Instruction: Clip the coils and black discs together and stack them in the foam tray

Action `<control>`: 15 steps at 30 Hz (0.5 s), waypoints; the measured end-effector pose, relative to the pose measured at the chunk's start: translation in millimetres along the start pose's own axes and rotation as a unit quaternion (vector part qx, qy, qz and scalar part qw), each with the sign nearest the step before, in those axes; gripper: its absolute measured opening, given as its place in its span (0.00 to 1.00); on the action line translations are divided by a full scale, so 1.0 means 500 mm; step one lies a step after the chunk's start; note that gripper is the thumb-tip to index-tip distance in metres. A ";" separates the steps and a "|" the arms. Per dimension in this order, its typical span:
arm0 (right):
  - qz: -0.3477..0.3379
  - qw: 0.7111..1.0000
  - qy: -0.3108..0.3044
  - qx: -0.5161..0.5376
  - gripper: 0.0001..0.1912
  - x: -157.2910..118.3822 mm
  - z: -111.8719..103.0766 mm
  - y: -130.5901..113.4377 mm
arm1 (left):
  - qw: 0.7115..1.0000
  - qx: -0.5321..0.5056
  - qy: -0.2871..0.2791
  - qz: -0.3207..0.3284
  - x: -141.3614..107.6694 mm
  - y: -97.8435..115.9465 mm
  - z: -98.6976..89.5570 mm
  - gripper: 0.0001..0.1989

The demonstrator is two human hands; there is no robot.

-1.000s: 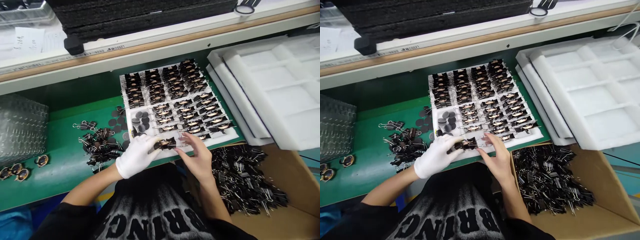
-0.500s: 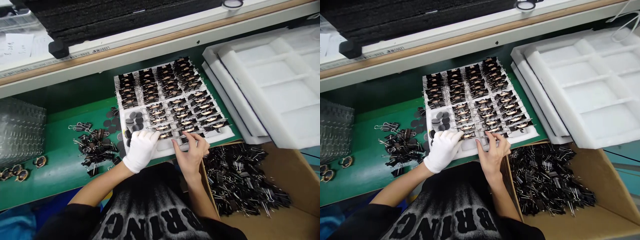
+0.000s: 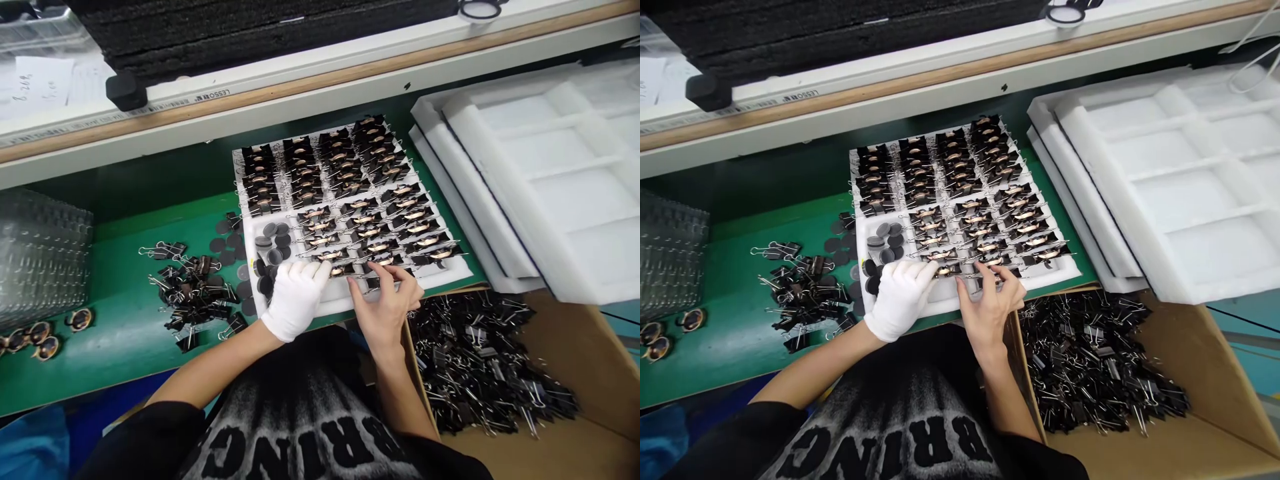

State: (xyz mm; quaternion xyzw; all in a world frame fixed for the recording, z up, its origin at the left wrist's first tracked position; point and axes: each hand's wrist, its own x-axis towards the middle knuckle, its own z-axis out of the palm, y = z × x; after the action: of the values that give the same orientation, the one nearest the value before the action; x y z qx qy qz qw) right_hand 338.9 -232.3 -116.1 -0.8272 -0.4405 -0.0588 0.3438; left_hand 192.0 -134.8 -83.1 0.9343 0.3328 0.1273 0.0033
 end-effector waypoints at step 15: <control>-0.163 0.985 0.044 -0.046 0.16 0.009 0.024 0.026 | 0.997 -0.012 -0.017 -0.071 -0.071 0.003 -0.054 0.11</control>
State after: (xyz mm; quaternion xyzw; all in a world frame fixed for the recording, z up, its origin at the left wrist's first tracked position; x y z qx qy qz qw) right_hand 349.3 -226.7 -130.0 -0.7560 -0.5504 -0.1707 0.3104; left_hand 160.0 -160.0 -65.0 0.9102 0.3968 0.1148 0.0287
